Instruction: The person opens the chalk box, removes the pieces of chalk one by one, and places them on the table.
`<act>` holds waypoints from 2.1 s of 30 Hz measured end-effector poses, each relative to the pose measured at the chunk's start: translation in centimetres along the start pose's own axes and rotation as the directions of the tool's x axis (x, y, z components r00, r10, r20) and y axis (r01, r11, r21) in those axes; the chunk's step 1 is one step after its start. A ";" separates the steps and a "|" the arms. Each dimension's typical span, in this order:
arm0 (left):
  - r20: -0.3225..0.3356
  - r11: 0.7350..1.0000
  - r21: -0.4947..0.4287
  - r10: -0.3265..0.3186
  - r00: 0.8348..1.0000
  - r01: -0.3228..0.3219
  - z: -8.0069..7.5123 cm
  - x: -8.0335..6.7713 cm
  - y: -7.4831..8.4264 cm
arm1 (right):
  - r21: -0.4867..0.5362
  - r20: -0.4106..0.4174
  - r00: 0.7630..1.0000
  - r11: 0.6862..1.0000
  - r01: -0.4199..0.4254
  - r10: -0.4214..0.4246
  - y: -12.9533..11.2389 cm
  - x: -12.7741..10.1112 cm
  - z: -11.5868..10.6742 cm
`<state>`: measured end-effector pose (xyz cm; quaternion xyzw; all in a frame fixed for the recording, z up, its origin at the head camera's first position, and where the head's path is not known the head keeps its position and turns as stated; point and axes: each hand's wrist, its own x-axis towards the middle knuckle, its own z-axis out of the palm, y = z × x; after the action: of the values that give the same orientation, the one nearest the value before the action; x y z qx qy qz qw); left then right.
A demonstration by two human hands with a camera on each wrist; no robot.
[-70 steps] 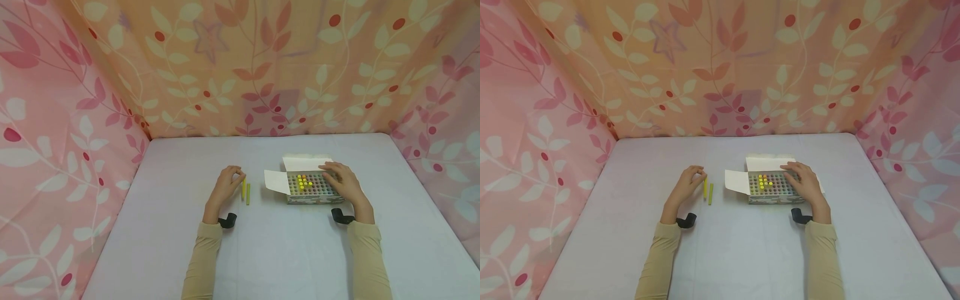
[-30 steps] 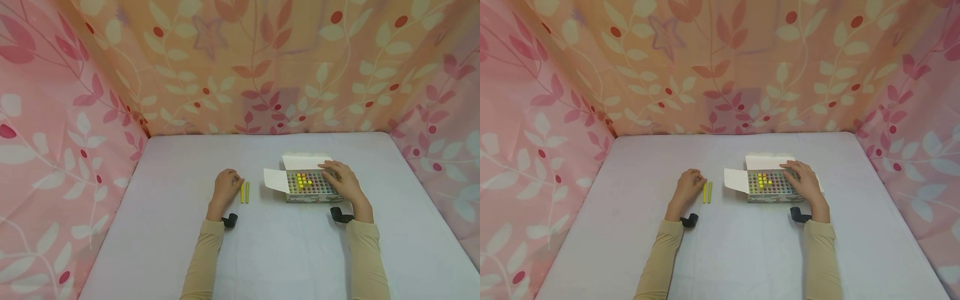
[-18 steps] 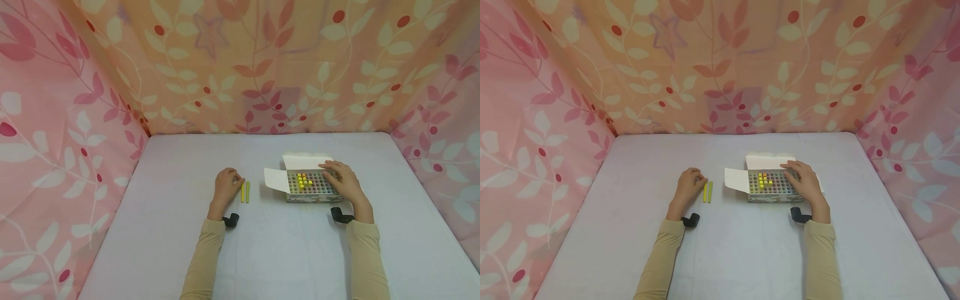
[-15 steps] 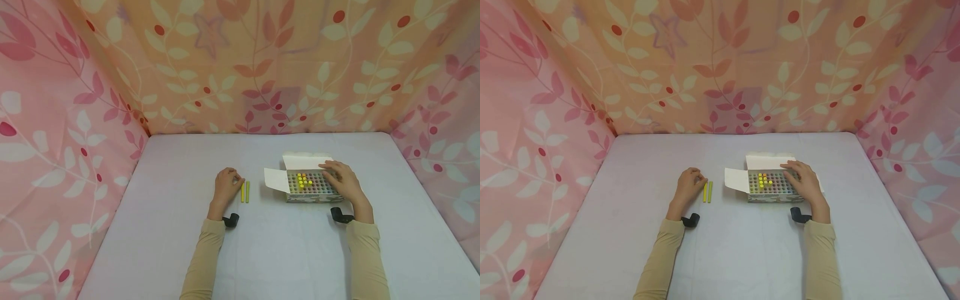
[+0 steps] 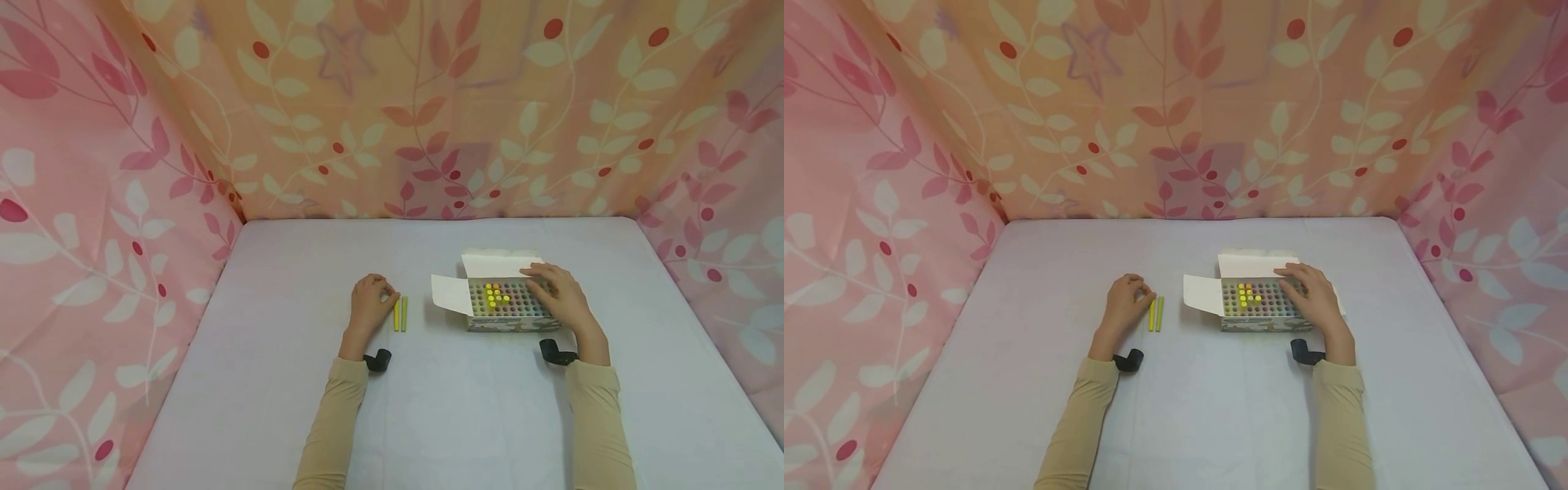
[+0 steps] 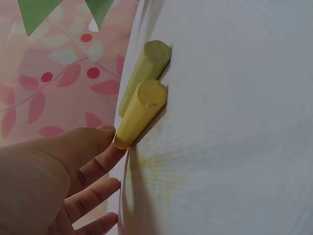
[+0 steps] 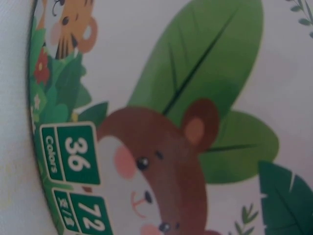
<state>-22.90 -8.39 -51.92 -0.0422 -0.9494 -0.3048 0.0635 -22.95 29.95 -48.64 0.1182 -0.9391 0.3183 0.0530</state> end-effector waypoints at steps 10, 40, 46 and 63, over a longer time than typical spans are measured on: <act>0.006 0.999 -0.036 -0.013 1.000 0.013 0.0 0.0 0.2 | 0.001 -0.005 1.000 1.000 0.007 -0.007 0.1 0.0 0.1; -0.160 0.879 -0.193 0.411 0.898 -0.436 -0.9 0.7 8.6 | 0.018 -0.016 1.000 1.000 0.021 -0.021 0.0 -0.1 0.0; -0.109 0.859 -0.173 0.470 0.876 -0.483 -0.3 0.4 10.5 | 0.020 -0.021 0.999 0.999 0.026 -0.025 -0.1 -0.1 0.1; 0.070 0.855 -0.062 0.518 0.852 -0.515 1.8 -0.2 14.3 | 0.017 -0.026 0.999 0.999 0.033 -0.033 0.0 0.0 0.2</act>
<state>-21.21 4.20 -45.18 -0.3095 -0.8986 -0.2938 0.1023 -22.94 29.88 -48.80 0.1302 -0.9334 0.3272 0.0691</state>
